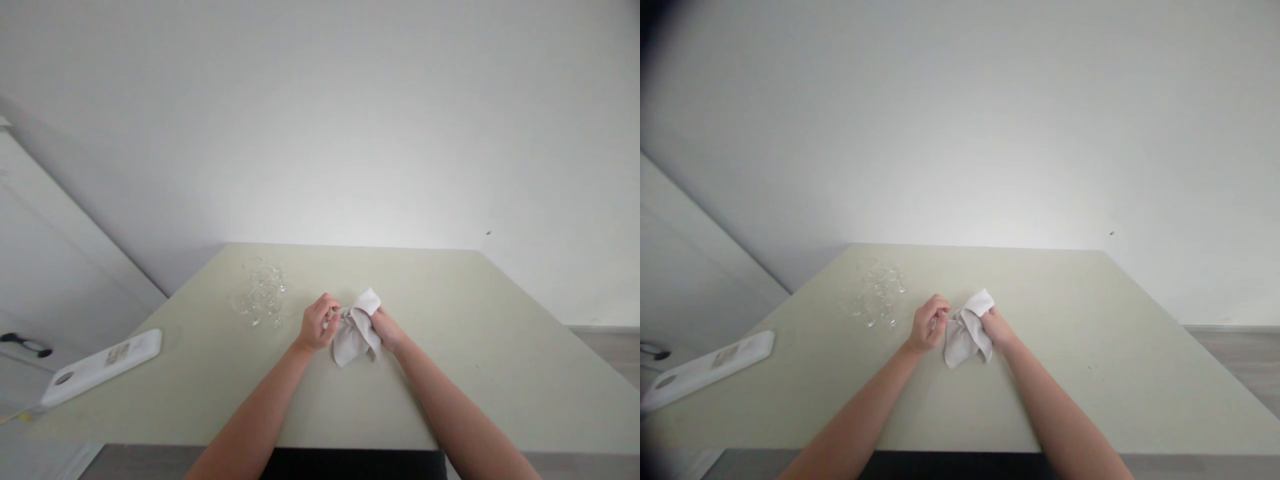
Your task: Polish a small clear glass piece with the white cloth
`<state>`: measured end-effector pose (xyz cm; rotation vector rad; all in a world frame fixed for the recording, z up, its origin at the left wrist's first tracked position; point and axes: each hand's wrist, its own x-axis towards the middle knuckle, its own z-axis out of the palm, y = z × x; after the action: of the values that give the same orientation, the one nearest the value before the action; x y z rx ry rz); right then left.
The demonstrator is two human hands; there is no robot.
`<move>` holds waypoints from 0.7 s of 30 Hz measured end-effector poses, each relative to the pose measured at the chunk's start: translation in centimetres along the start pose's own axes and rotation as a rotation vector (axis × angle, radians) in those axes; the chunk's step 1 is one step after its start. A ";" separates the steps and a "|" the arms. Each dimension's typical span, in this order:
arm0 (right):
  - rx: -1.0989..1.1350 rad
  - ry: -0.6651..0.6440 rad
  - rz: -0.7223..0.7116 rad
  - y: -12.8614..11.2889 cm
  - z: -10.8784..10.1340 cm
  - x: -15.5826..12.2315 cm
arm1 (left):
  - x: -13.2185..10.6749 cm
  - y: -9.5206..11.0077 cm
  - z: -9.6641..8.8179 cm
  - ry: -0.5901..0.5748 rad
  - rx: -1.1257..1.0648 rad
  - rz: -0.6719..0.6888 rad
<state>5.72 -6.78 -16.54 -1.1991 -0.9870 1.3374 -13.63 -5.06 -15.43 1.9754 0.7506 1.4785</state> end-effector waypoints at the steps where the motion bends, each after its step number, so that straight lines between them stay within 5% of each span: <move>1: -0.009 -0.030 0.022 0.0 -0.1 0.0 | 0.0 0.0 0.0 -0.004 -0.005 -0.023; 6: -0.209 -0.280 -0.332 -1.3 -0.5 -0.8 | 0.9 -1.1 0.6 0.091 -0.221 -0.552; 8: -0.269 -0.319 -0.465 -1.9 -0.6 -1.2 | 1.4 -1.4 0.7 0.050 -0.288 -0.812; 10: -0.289 -0.329 -0.530 -2.4 -0.5 -1.4 | 1.6 -1.4 0.8 -0.007 -0.318 -0.932; 13: -0.253 -0.284 -0.519 -2.3 -0.4 -1.3 | 1.6 -0.8 0.6 0.021 -0.283 -0.755; 16: -0.112 -0.100 -0.348 -1.4 -0.4 -0.6 | 1.1 0.0 0.2 0.068 -0.078 -0.275; 18: -0.044 0.038 -0.183 -0.7 -0.4 -0.2 | 0.7 0.4 -0.1 -0.002 0.096 0.033; 21: -0.043 0.102 -0.050 -0.2 -0.3 -0.1 | 0.4 0.4 -0.3 -0.107 0.204 0.177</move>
<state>6.08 -6.86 -16.37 -1.2551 -0.9706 1.2095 -13.77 -5.01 -14.83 2.3068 0.7209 1.4290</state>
